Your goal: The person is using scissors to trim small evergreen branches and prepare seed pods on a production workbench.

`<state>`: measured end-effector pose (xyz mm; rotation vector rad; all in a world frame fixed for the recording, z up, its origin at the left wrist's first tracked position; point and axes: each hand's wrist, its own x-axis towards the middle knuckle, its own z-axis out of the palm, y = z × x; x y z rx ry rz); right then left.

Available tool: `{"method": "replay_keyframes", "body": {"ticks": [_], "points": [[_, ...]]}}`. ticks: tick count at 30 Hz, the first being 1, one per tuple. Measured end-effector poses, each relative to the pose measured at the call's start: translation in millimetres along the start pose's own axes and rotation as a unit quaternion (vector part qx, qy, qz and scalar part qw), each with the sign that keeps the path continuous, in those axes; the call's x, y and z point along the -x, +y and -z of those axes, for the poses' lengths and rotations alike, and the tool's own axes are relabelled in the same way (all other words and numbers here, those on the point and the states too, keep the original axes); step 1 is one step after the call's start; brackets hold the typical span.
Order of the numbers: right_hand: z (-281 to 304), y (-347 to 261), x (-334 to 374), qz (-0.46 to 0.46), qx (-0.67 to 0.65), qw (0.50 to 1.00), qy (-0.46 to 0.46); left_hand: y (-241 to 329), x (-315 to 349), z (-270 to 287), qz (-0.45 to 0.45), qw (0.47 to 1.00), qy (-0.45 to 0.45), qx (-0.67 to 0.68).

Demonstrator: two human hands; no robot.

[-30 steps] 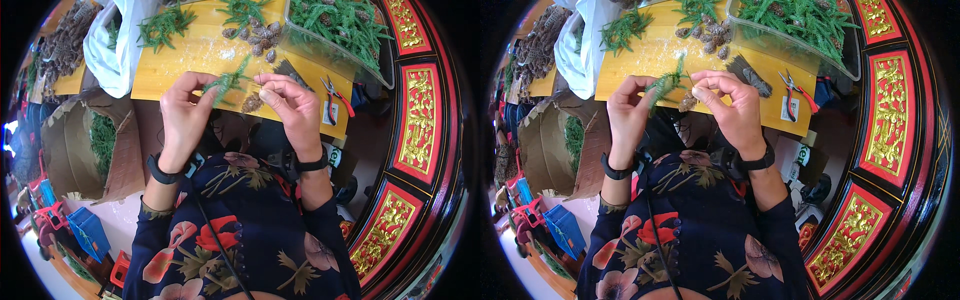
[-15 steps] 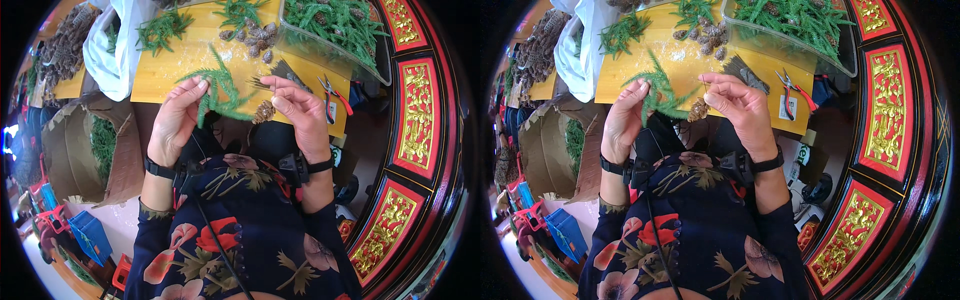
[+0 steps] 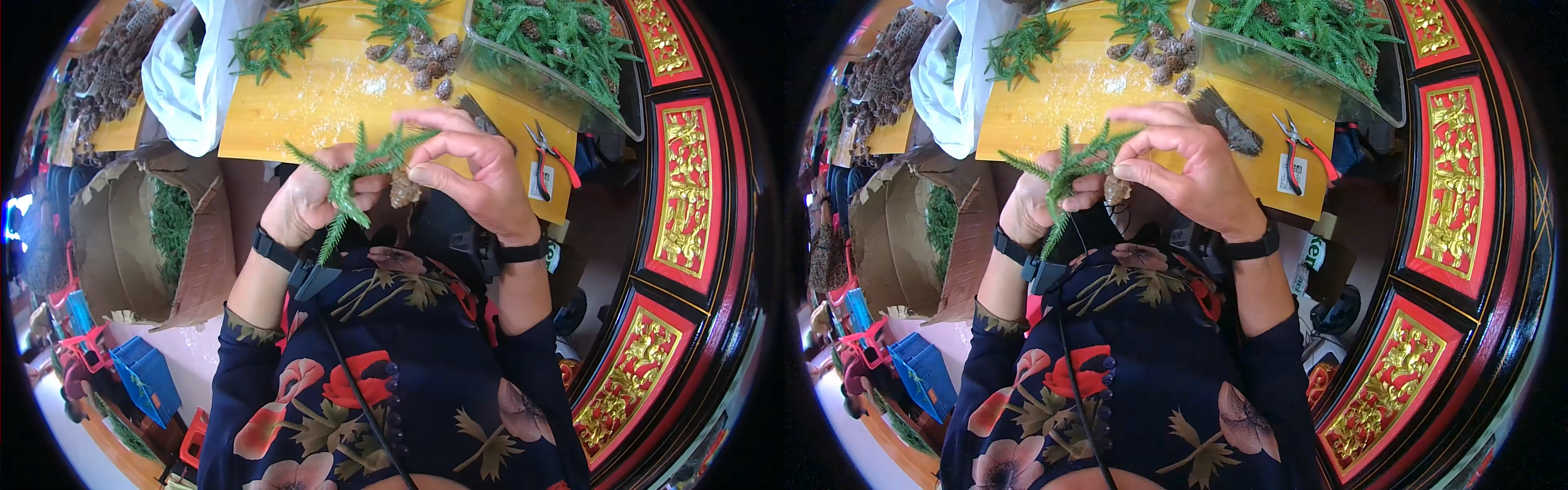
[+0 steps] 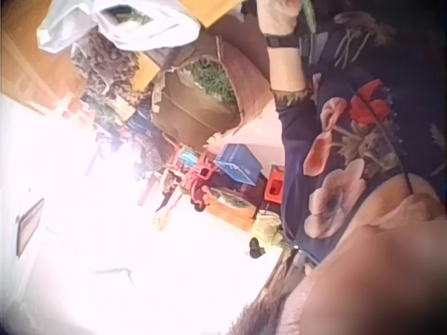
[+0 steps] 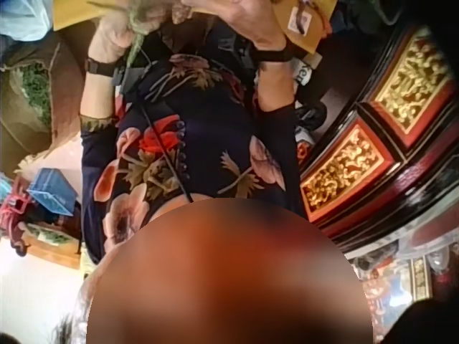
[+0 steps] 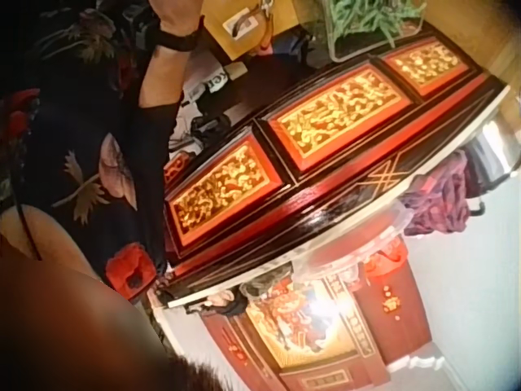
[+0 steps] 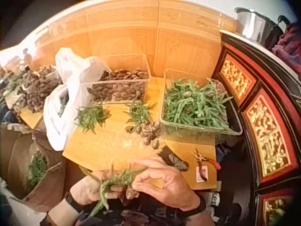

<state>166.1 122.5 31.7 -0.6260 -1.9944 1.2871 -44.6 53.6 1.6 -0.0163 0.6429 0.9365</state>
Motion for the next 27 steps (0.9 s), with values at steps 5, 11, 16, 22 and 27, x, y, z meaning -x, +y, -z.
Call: {"method": "replay_keyframes", "body": {"ticks": [5,11,16,22,27], "points": [[-5.2,5.4,3.6,-0.096,-0.067,0.993,0.013,-3.8,-1.5,-5.6,-0.035,0.990,-0.040,-0.134],[-0.9,5.3,7.4,-0.151,-0.076,0.985,0.028,-5.0,-8.3,-1.7,-0.429,0.731,0.098,-0.521],[1.5,9.5,8.2,-0.168,-0.110,0.980,0.005,-0.4,15.0,-18.3,-0.474,0.654,0.075,-0.585],[0.0,18.1,2.1,-0.218,-0.262,0.936,-0.089,6.4,20.8,-40.3,-0.488,0.484,-0.005,-0.726],[8.8,28.7,5.5,-0.202,-0.262,0.943,-0.036,0.8,16.8,-48.0,-0.486,0.515,0.033,-0.705]]}}
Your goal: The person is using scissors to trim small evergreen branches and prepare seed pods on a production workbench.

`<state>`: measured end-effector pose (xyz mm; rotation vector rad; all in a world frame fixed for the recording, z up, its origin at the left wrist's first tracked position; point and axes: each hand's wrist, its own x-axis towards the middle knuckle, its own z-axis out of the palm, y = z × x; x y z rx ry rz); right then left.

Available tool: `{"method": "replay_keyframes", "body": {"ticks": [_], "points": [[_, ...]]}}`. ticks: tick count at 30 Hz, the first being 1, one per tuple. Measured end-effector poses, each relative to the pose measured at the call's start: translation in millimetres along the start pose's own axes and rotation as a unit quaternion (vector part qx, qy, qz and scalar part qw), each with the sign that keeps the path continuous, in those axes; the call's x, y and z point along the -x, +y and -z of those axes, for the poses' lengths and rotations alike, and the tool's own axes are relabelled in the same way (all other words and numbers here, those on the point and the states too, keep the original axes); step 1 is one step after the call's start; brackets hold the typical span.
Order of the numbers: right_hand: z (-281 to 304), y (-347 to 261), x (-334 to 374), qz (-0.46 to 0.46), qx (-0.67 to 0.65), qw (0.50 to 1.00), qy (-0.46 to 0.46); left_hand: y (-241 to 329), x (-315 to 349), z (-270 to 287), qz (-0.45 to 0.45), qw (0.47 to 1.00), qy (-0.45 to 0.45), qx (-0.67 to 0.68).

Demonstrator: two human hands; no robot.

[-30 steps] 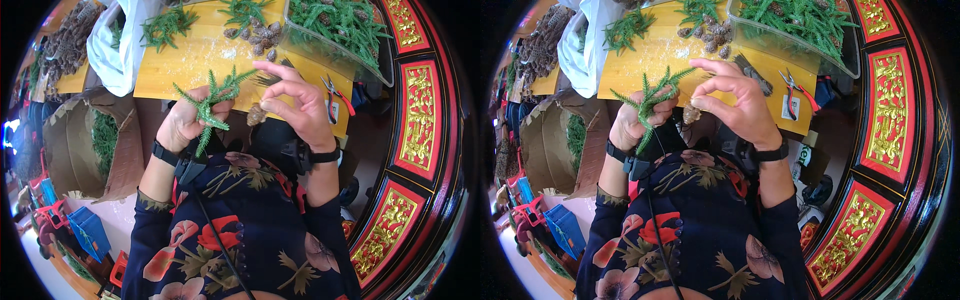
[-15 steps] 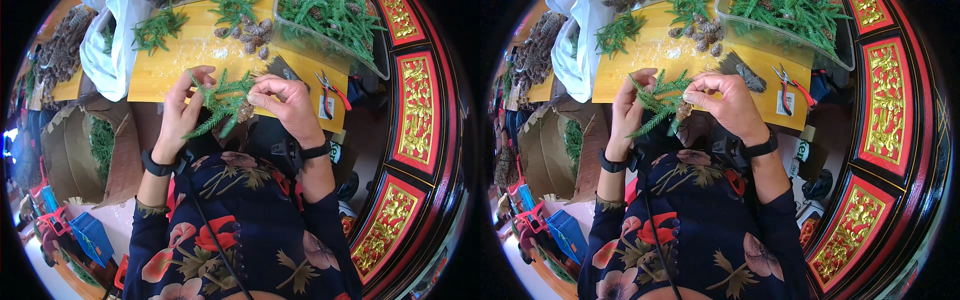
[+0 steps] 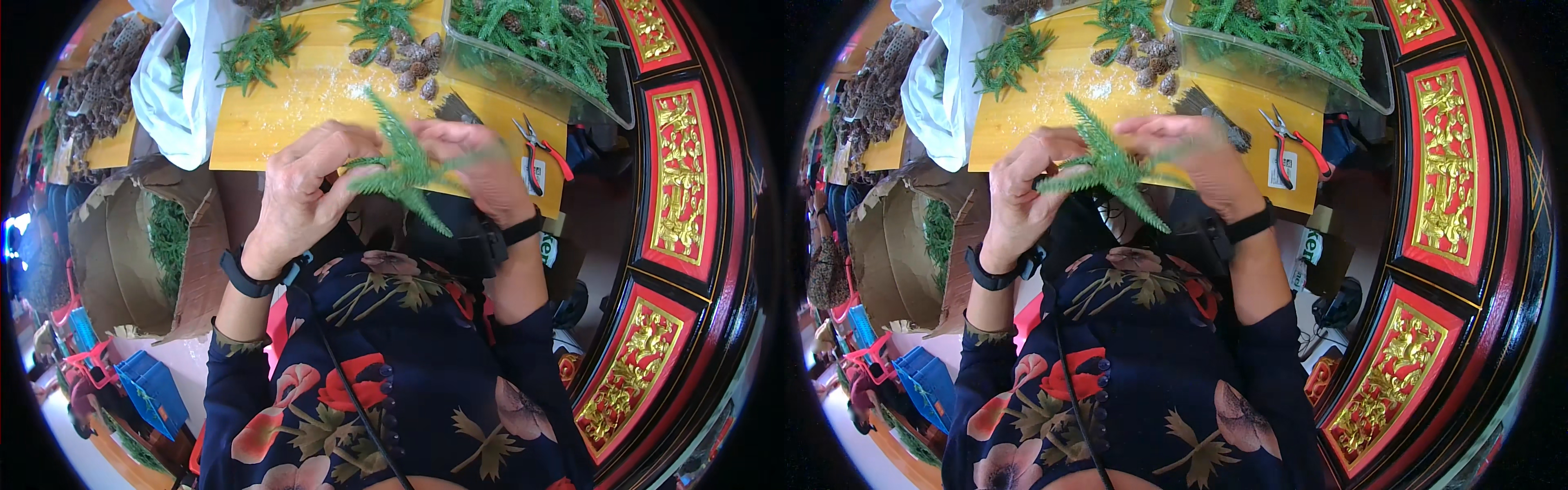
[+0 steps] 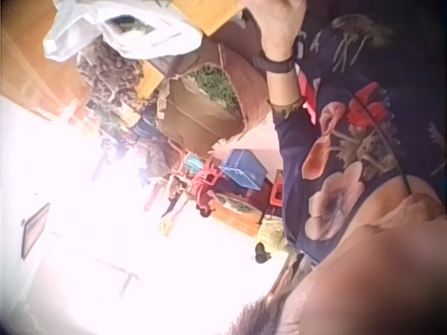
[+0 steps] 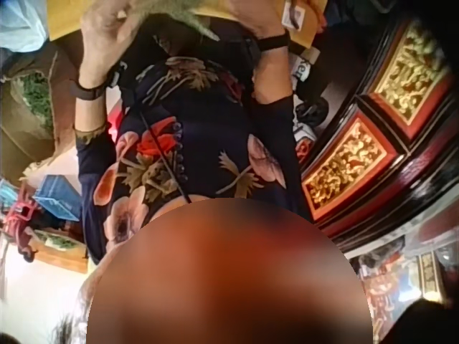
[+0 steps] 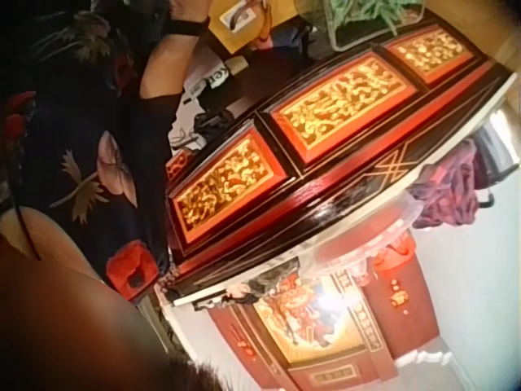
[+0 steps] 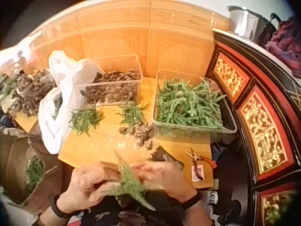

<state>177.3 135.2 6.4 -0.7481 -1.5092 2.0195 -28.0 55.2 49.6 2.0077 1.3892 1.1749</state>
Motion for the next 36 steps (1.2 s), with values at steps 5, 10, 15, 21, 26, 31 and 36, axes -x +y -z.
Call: {"method": "replay_keyframes", "body": {"ticks": [5,10,15,21,26,31,36], "points": [[14.5,-6.0,14.7,0.091,-0.027,0.972,0.217,5.9,7.6,-3.9,0.217,0.976,-0.010,0.017],[-5.1,-20.0,28.3,0.179,0.017,0.940,0.289,-10.0,7.8,-8.6,0.281,0.940,0.057,0.184],[-40.6,-18.9,25.5,0.144,0.148,0.956,0.209,-8.1,6.5,-10.0,0.340,0.882,0.052,0.321],[-53.4,-13.7,16.2,0.158,0.381,0.885,0.216,-8.6,8.7,-14.6,0.331,0.873,0.065,0.353],[-56.0,-15.5,15.2,0.152,0.461,0.832,0.268,-12.4,12.8,-14.2,0.348,0.831,0.064,0.429],[-57.6,-14.5,14.0,0.135,0.457,0.836,0.271,-11.9,14.8,-14.7,0.379,0.793,0.058,0.475],[-60.2,-20.7,14.8,0.131,0.481,0.825,0.265,-12.9,15.7,-12.8,0.379,0.737,0.061,0.557]]}}
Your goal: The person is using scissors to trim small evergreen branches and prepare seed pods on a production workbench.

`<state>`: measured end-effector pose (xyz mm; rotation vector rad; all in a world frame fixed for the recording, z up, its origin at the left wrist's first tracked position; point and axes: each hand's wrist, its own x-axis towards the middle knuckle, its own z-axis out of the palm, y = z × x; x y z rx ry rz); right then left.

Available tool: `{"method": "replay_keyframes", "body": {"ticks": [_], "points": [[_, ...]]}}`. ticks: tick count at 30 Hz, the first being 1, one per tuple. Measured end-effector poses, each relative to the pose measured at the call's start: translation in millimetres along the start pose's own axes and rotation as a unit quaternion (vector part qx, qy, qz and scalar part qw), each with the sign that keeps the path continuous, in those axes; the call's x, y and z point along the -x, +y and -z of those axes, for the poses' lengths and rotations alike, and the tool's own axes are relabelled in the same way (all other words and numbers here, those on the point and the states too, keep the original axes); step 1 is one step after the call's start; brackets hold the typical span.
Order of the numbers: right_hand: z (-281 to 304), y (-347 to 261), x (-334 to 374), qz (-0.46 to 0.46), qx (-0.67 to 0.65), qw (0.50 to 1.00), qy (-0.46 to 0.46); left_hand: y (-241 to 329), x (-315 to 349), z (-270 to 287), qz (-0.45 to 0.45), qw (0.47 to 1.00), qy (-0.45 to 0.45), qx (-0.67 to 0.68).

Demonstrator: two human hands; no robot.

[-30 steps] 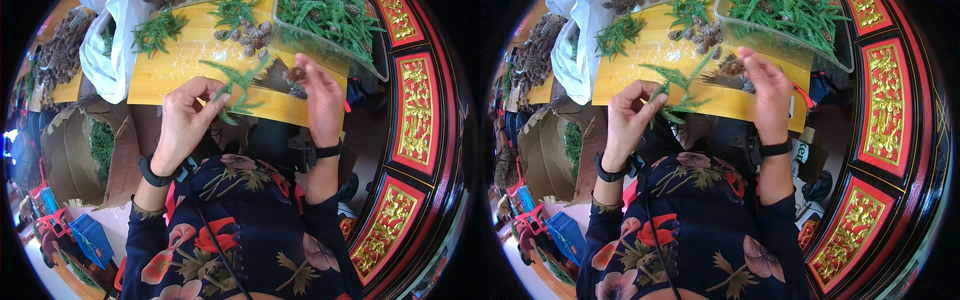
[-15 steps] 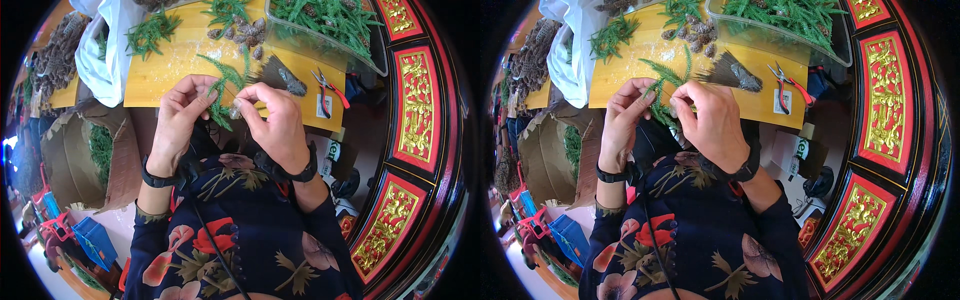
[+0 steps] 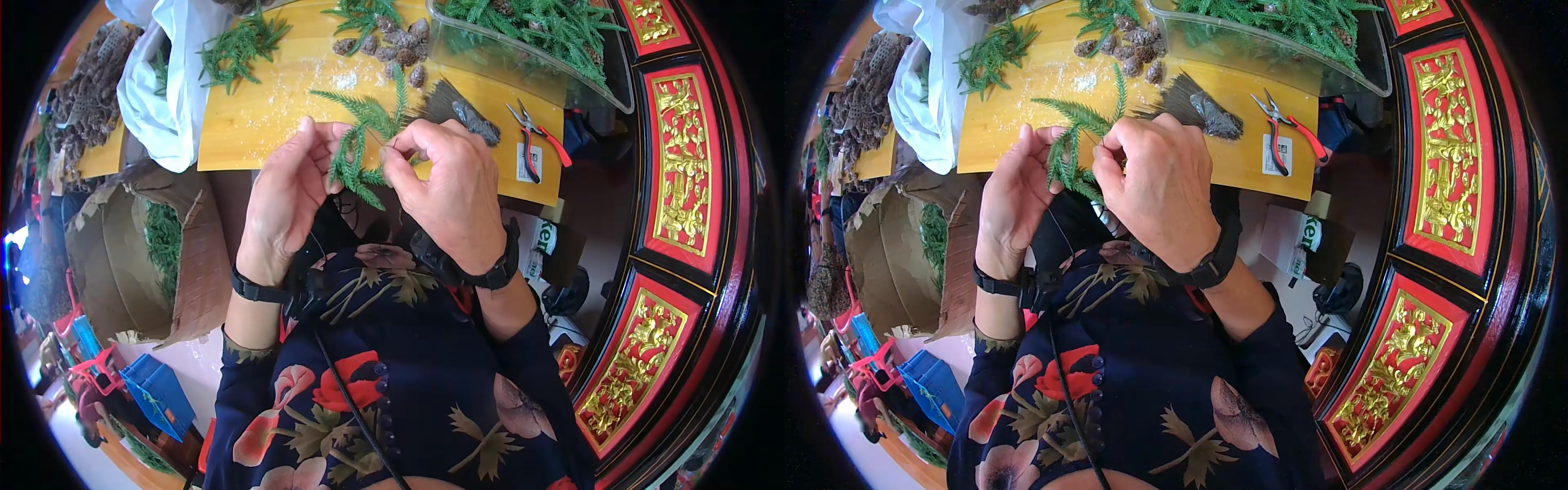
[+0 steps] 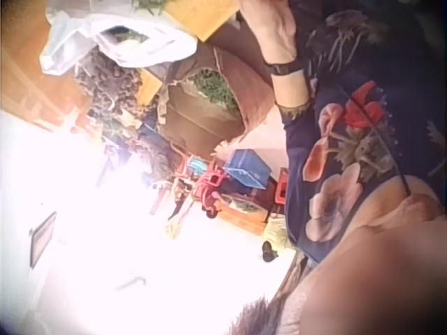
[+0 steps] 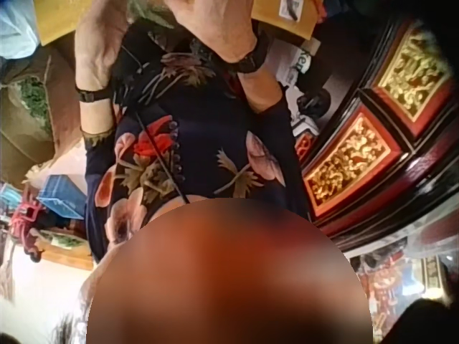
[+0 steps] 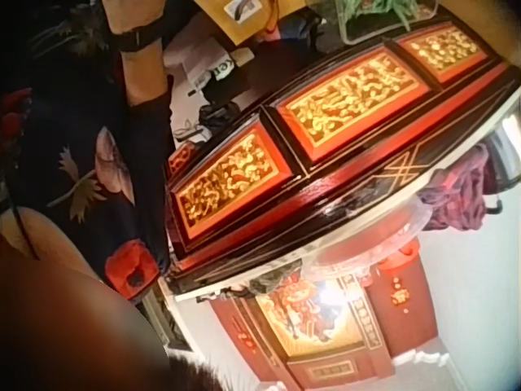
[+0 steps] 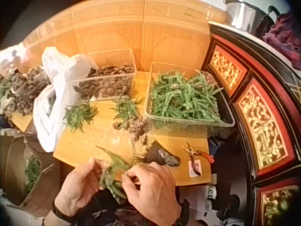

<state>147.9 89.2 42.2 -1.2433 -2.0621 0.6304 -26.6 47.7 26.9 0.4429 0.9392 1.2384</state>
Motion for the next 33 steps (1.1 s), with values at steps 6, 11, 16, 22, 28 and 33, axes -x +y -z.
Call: {"method": "replay_keyframes", "body": {"ticks": [6,11,16,22,28,33], "points": [[0.7,6.0,-1.0,0.014,-0.024,1.000,0.006,1.7,-2.8,3.3,0.036,0.997,-0.019,0.064],[2.3,6.1,-4.2,0.007,-0.047,0.999,-0.003,0.8,-2.9,10.7,0.064,0.991,-0.006,0.115],[2.2,7.4,-4.5,0.022,-0.048,0.999,-0.012,0.9,-4.1,11.7,0.072,0.991,-0.025,0.114],[-0.8,7.5,-3.6,0.056,-0.029,0.998,-0.009,-5.4,-5.5,8.8,0.009,0.998,0.015,-0.058],[-4.2,10.8,-3.0,0.037,-0.065,0.997,0.015,0.4,1.8,-6.4,-0.077,0.972,0.042,-0.218],[-6.4,15.2,-3.1,0.030,-0.085,0.995,0.035,-4.9,5.6,-18.2,-0.190,0.925,0.108,-0.312]]}}
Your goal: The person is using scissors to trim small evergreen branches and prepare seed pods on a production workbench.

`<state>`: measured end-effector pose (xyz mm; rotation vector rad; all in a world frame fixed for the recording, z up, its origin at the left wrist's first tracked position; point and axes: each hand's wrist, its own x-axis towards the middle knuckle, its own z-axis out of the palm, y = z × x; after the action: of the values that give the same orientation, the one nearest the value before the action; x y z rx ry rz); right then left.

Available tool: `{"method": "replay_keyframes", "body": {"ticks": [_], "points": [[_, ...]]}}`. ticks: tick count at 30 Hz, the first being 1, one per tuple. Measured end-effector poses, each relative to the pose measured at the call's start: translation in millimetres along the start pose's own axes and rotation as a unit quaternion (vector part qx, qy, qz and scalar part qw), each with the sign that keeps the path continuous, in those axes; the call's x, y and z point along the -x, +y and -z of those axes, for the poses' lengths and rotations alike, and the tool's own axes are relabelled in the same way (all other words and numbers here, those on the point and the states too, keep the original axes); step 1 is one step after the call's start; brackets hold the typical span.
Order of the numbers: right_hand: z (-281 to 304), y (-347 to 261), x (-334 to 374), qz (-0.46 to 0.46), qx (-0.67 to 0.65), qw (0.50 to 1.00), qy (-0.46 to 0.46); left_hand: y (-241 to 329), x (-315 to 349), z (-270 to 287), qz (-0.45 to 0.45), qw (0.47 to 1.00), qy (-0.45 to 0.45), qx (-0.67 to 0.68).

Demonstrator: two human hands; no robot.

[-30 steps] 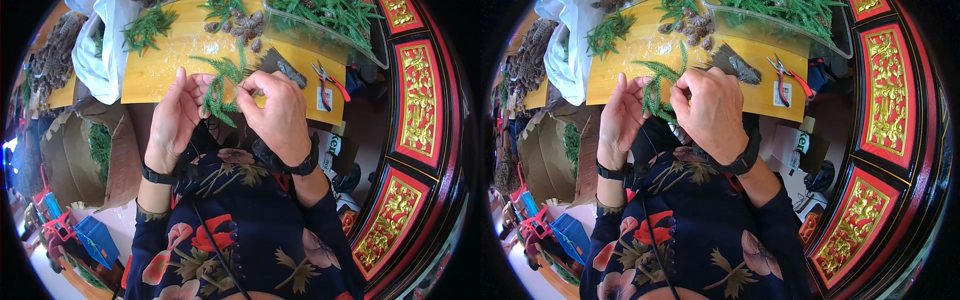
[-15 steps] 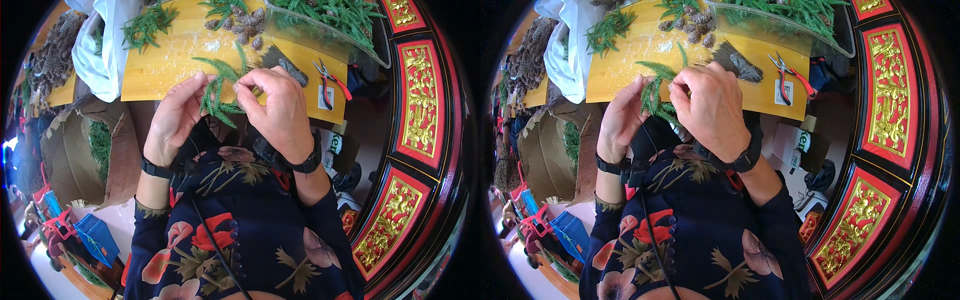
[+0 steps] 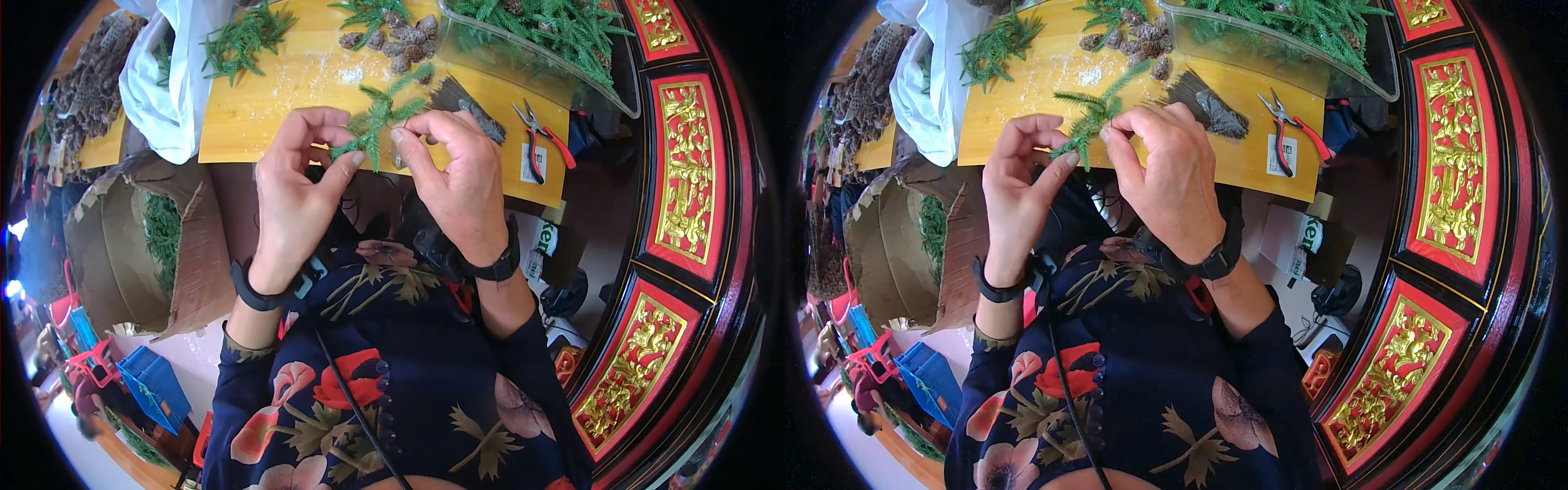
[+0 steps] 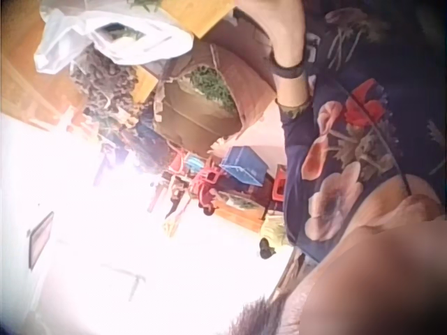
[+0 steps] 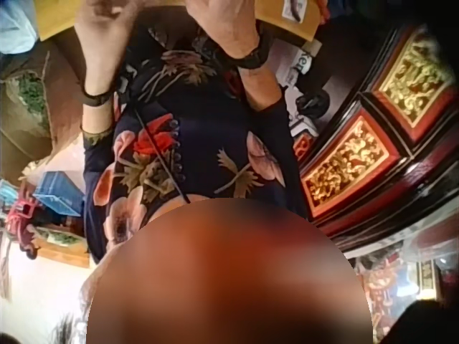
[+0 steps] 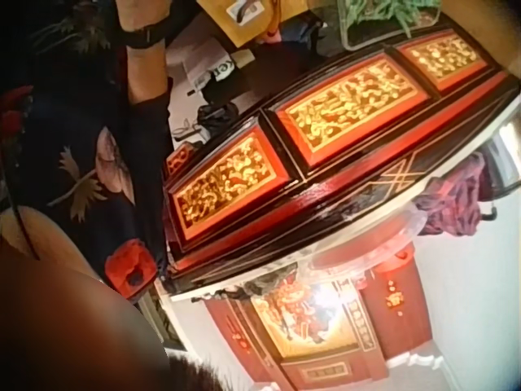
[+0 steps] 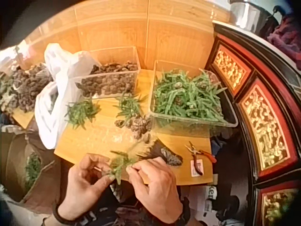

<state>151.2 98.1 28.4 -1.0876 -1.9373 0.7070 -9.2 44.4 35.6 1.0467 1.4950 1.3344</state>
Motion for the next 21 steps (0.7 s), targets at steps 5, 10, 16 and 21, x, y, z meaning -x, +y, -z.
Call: {"method": "replay_keyframes", "body": {"ticks": [5,10,16,21], "points": [[-1.6,4.3,3.2,-0.002,-0.018,1.000,0.002,0.2,0.2,3.2,-0.314,0.886,0.031,-0.340],[-0.1,-3.6,3.9,-0.012,-0.004,1.000,-0.001,-7.0,1.1,3.5,-0.471,0.776,0.078,-0.412],[-1.6,-1.5,6.6,-0.013,-0.018,1.000,0.004,-6.7,6.0,6.7,-0.472,0.772,0.066,-0.420],[-0.3,-3.7,4.1,-0.005,-0.023,1.000,0.008,-17.3,2.7,9.4,-0.500,0.780,0.083,-0.366]]}}
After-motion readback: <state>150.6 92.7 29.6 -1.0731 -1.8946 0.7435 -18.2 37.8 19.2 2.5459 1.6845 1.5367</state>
